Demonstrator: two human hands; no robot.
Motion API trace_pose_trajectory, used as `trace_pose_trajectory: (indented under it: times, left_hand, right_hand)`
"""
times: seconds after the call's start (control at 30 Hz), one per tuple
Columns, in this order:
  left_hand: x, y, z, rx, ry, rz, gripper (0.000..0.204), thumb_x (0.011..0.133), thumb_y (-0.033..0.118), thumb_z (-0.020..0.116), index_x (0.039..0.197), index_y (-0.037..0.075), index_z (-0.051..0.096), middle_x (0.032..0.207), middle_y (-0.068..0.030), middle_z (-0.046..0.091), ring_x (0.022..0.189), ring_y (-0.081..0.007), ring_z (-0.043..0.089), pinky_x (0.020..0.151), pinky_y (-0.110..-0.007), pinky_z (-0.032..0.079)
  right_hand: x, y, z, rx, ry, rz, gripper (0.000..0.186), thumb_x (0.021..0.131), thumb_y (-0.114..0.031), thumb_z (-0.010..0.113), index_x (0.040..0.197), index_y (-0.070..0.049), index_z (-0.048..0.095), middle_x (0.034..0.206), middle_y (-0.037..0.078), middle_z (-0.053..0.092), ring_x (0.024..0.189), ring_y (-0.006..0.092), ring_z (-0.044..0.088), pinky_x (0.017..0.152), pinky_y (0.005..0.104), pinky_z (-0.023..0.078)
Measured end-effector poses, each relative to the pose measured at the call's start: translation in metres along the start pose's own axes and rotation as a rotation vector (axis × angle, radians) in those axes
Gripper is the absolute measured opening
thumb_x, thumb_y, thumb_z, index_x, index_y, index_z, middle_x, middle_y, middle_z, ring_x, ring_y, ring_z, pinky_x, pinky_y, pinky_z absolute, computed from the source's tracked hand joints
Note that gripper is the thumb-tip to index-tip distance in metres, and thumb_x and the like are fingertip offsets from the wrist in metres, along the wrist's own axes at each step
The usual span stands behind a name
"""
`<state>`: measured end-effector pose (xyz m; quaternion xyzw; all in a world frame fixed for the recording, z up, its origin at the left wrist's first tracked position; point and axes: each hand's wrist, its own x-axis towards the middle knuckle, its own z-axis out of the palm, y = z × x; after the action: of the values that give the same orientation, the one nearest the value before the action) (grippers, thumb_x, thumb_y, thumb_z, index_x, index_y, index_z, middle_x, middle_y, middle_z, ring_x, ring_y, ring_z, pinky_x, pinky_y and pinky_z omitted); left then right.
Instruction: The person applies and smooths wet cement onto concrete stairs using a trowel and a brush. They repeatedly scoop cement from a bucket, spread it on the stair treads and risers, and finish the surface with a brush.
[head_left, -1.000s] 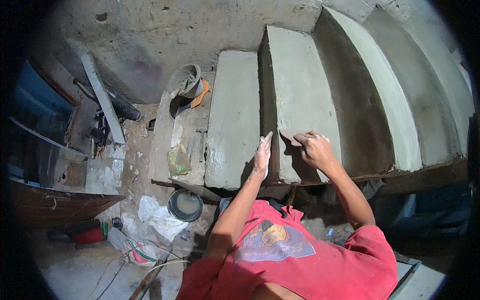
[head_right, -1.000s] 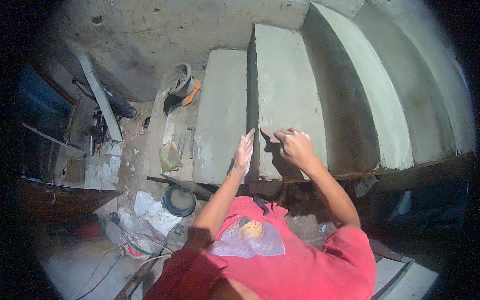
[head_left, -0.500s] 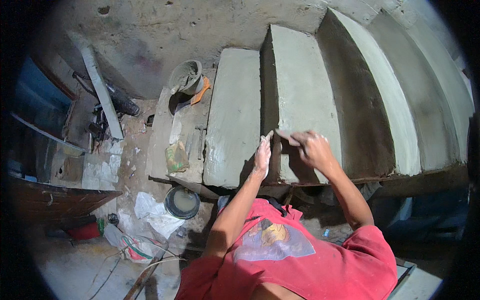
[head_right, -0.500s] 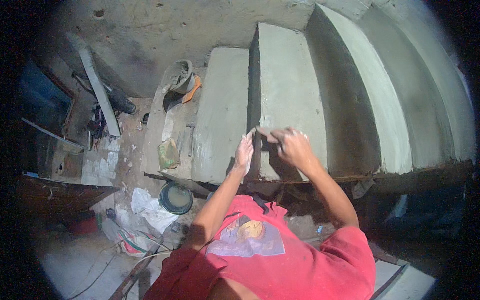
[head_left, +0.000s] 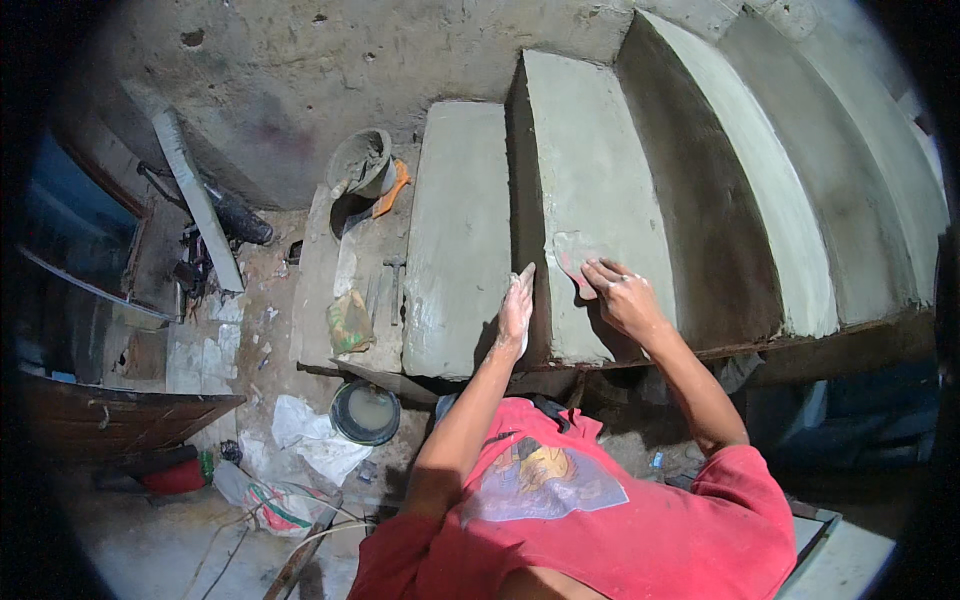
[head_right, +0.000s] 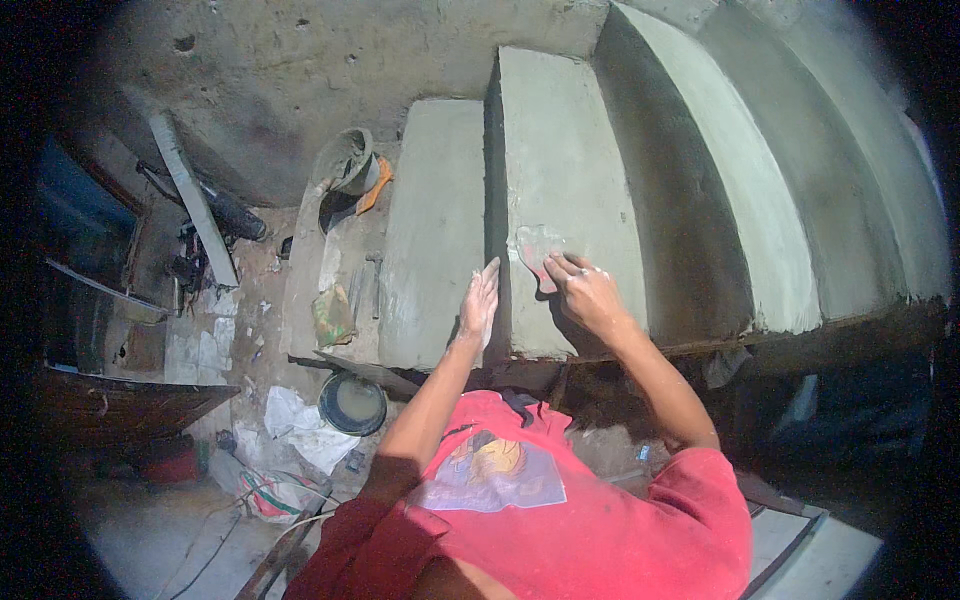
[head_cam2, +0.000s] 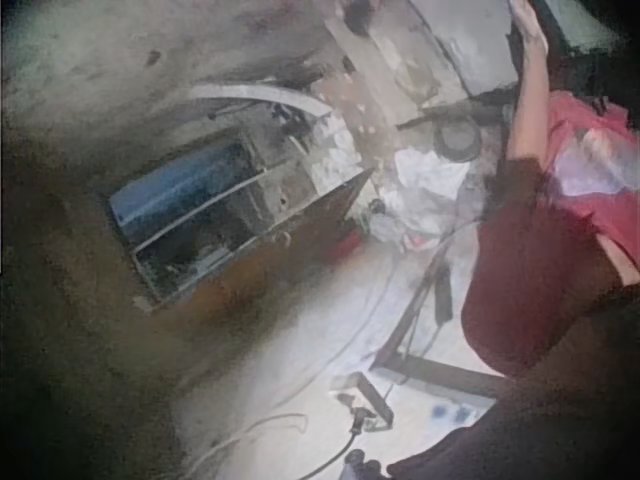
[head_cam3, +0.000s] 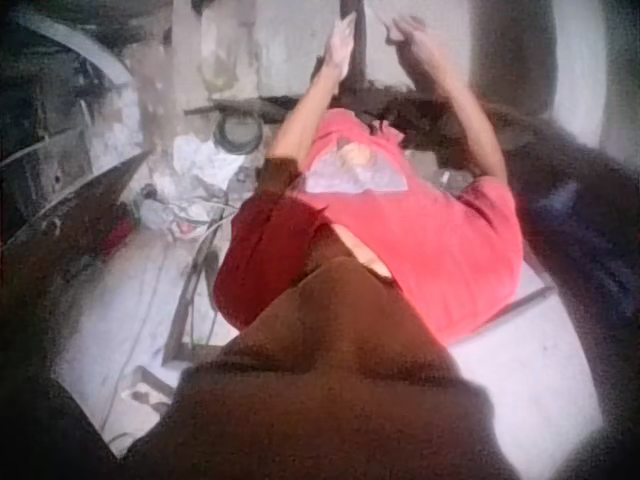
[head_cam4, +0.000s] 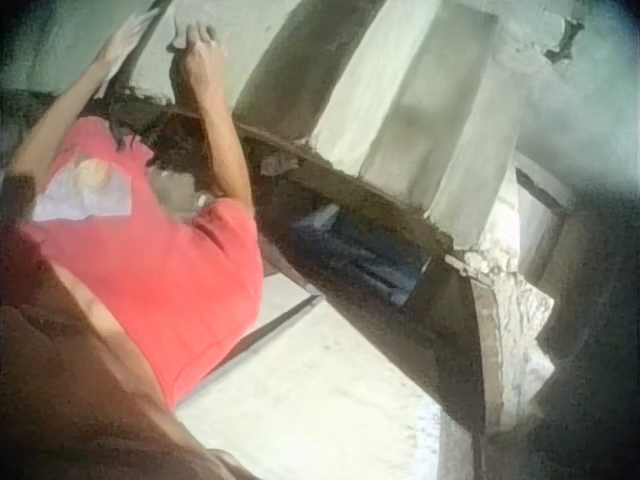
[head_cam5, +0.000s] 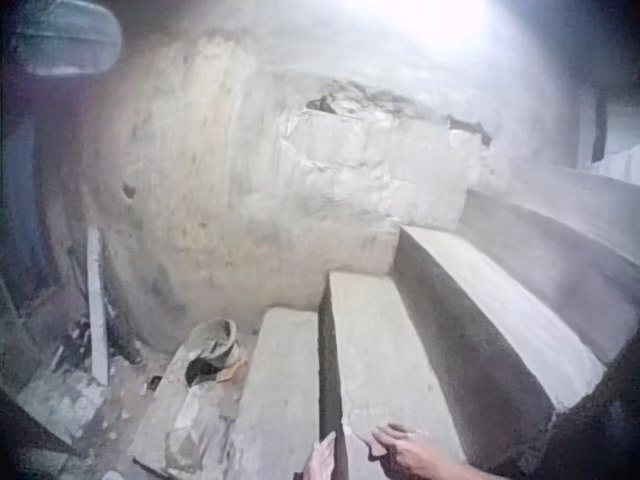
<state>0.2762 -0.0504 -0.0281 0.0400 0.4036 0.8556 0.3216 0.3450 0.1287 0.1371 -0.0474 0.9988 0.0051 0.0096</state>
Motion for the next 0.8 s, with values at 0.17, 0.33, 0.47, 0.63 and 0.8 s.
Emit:
trace_pose_trajectory:
  times: [0.17,0.33,0.47,0.63,0.8]
  left_hand:
    - [0.004,0.000,0.000,0.018,-0.003,0.020,0.072,0.110,0.056,0.020,0.164,0.010,0.026,0.173,-0.0136,0.017,0.160,-0.0313,0.008,0.128,-0.045,0.001]
    - [0.004,-0.001,-0.001,0.051,-0.021,-0.003,0.073,0.110,0.057,0.020,0.164,0.009,0.025,0.173,-0.0127,0.016,0.160,-0.0305,0.008,0.128,-0.045,0.001]
    - [0.001,0.000,-0.001,0.029,-0.014,0.001,0.072,0.110,0.057,0.020,0.164,0.010,0.025,0.173,-0.0125,0.015,0.160,-0.0305,0.007,0.128,-0.046,0.000]
    - [0.004,0.001,0.001,0.037,-0.018,0.019,0.072,0.110,0.057,0.021,0.164,0.010,0.025,0.173,-0.0123,0.015,0.160,-0.0316,0.008,0.128,-0.047,0.000]
    - [0.004,0.004,0.001,0.029,-0.016,0.007,0.072,0.110,0.056,0.020,0.164,0.009,0.026,0.173,-0.0140,0.016,0.160,-0.0314,0.009,0.128,-0.046,0.001]
  right_hand:
    - [0.002,0.016,-0.031,0.091,-0.081,0.242,0.050,0.081,-0.007,0.064,0.129,-0.017,0.071,0.106,0.024,0.073,0.097,0.0431,0.070,0.087,0.0517,0.057]
    - [0.053,-0.005,-0.033,0.020,0.096,0.294,0.034,0.085,-0.012,0.062,0.116,-0.013,0.076,0.091,0.027,0.072,0.092,0.0428,0.071,0.081,0.0553,0.058]
    - [0.040,-0.032,-0.031,0.042,-0.035,0.176,0.038,0.081,-0.015,0.063,0.117,-0.012,0.076,0.091,0.028,0.071,0.087,0.0444,0.070,0.080,0.0550,0.057]
    - [0.012,-0.029,-0.035,0.091,0.013,0.217,0.039,0.082,-0.012,0.066,0.120,-0.013,0.075,0.097,0.027,0.071,0.089,0.0440,0.070,0.083,0.0537,0.056]
    - [0.012,-0.025,-0.017,0.075,0.302,-0.019,0.056,0.080,-0.007,0.067,0.135,-0.010,0.064,0.129,0.017,0.069,0.116,0.0385,0.065,0.093,0.0492,0.057]
